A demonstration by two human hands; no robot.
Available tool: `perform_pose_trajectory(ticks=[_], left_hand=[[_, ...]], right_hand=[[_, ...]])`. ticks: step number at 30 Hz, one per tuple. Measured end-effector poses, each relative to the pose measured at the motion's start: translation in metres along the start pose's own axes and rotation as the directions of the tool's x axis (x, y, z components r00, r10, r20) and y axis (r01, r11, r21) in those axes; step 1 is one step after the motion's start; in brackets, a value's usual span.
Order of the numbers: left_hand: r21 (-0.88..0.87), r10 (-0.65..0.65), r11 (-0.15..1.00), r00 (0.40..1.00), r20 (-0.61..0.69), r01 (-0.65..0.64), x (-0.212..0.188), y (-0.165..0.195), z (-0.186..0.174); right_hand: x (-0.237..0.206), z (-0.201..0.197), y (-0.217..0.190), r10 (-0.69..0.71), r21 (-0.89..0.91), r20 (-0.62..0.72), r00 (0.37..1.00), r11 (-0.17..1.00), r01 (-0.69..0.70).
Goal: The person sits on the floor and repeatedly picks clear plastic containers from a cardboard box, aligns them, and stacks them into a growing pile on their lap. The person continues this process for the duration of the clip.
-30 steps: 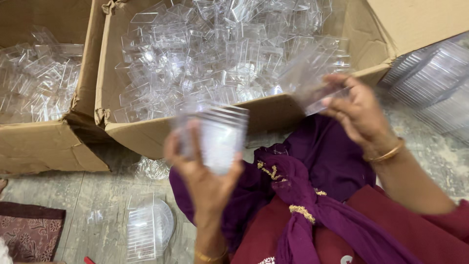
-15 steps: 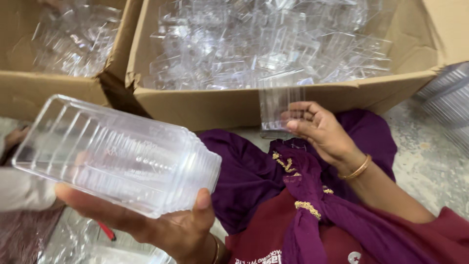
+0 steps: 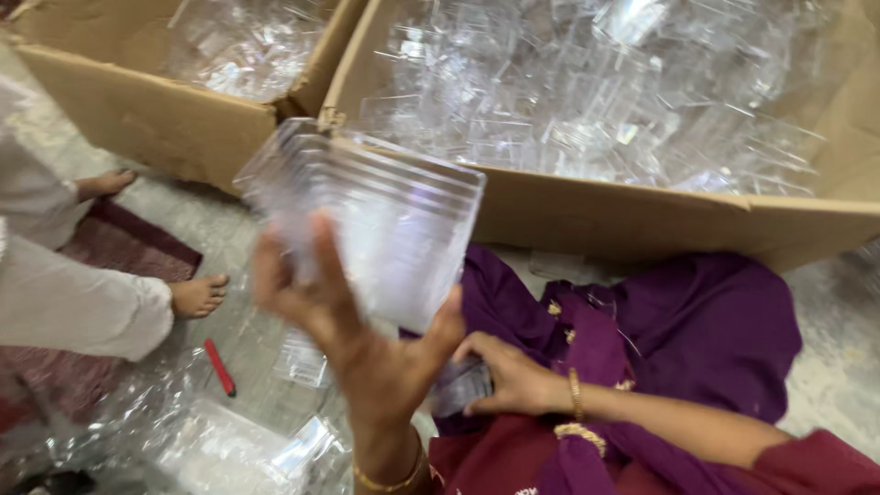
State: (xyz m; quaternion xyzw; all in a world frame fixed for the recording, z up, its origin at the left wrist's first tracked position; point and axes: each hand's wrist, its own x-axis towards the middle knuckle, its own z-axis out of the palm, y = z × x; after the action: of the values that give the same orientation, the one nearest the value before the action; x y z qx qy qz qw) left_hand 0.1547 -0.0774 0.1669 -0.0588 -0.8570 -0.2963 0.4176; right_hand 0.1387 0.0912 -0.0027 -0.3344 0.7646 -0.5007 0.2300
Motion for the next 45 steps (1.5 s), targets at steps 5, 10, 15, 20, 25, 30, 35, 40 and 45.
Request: perform_pose_trajectory(ticks=[5, 10, 15, 20, 25, 30, 35, 40, 45], left_hand=[[-0.109, -0.05, 0.992, 0.996, 0.07, 0.057, 0.019, -0.006, 0.024], [-0.114, -0.068, 0.99, 0.991, 0.114, 0.081, 0.023, -0.004, 0.026], [-0.057, -0.045, 0.997, 0.985, 0.164, 0.055, 0.028, -0.008, 0.031], [-0.083, -0.019, 0.996, 0.978, 0.21, 0.037, 0.032, -0.008, 0.047], [-0.127, 0.034, 0.992, 0.975, 0.219, -0.006, 0.039, 0.004, 0.065], [-0.197, 0.088, 0.979, 0.971, 0.221, -0.044, 0.051, 0.015, 0.063], [-0.293, 0.138, 0.952, 0.98, 0.14, -0.092, 0.068, 0.012, 0.058], [-0.322, 0.117, 0.944, 0.984, 0.136, -0.067, 0.065, 0.012, 0.079], [-0.128, 0.19, 0.979, 0.933, 0.307, -0.157, 0.053, 0.022, 0.12]], right_hand=[[-0.007, -0.014, 0.023, 0.063, 0.011, -0.018, 0.998, 0.998, -0.063], [-0.001, -0.014, 0.021, -0.024, 0.07, -0.164, 0.986, 0.997, 0.036], [0.004, -0.02, 0.023, 0.159, 0.164, -0.029, 0.987, 0.975, -0.152], [-0.005, -0.028, 0.028, 0.181, 0.061, -0.035, 0.983, 0.982, -0.178], [-0.004, -0.015, 0.02, 0.027, -0.102, -0.16, 0.987, 0.994, -0.044], [0.011, -0.031, 0.019, -0.154, 0.06, -0.202, 0.967, 0.984, 0.169], [0.017, -0.101, 0.047, 0.212, 0.857, -0.203, 0.956, 0.511, 0.069], [-0.03, -0.171, 0.039, 0.288, 0.095, -0.569, 0.77, 0.953, -0.286], [-0.096, -0.219, -0.034, 0.097, 0.405, -0.858, 0.504, 0.732, 0.548]])
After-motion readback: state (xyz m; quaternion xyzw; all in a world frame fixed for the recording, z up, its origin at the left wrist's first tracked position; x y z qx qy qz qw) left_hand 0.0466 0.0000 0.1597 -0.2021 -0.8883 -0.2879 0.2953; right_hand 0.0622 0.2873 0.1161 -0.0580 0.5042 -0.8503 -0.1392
